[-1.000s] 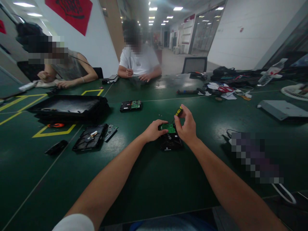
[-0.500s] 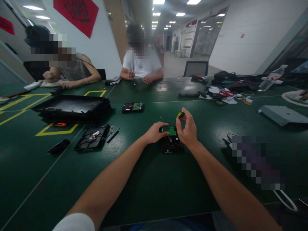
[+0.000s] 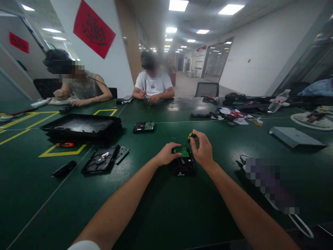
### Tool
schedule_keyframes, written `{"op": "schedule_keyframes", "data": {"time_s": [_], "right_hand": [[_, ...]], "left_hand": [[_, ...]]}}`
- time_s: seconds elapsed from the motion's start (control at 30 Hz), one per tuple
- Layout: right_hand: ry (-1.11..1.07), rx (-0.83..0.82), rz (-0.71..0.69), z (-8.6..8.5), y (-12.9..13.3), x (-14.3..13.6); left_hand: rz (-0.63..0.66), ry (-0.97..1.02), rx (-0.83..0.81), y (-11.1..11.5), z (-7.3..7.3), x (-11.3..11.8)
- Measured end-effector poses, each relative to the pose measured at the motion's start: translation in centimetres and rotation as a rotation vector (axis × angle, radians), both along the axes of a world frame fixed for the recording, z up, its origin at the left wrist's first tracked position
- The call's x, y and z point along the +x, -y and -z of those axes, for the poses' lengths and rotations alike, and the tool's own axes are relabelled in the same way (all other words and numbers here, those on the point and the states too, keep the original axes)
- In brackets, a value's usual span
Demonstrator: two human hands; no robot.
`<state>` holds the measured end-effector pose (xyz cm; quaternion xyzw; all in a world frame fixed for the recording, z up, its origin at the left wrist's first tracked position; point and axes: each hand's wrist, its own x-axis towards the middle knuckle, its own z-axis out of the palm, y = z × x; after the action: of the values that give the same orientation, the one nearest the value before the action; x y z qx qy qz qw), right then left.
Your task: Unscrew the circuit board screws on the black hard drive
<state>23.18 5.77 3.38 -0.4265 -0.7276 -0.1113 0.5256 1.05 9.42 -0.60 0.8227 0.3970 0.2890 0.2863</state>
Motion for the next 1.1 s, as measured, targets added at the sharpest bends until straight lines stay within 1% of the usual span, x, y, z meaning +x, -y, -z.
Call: {"op": "schedule_keyframes", "data": {"time_s": [0.17, 0.33, 0.4, 0.5, 0.6, 0.77, 1.1], "right_hand": [[0.009, 0.018, -0.024, 0.0, -0.4, 0.3], [-0.05, 0.036, -0.005, 0.8, -0.6, -0.2], [-0.064, 0.011, -0.005, 1.1, -0.4, -0.3], [-0.07, -0.067, -0.027, 1.4, -0.1, -0.2], [-0.079, -0.129, -0.034, 1.4, 0.1, 0.0], [-0.093, -0.106, 0.003, 1.5, 0.3, 0.2], [-0.072, -0.108, 0.019, 1.3, 0.4, 0.0]], "left_hand": [[-0.017, -0.004, -0.005, -0.2, 0.5, 0.0], [-0.011, -0.001, 0.005, -0.2, 0.5, -0.1], [-0.005, 0.003, 0.004, -0.2, 0.5, -0.1], [-0.009, 0.004, -0.006, -0.1, 0.4, -0.1], [-0.012, -0.01, -0.02, -0.2, 0.3, -0.1], [-0.011, -0.016, -0.031, -0.1, 0.1, -0.2], [-0.031, -0.027, -0.035, 0.2, -0.1, 0.0]]}}
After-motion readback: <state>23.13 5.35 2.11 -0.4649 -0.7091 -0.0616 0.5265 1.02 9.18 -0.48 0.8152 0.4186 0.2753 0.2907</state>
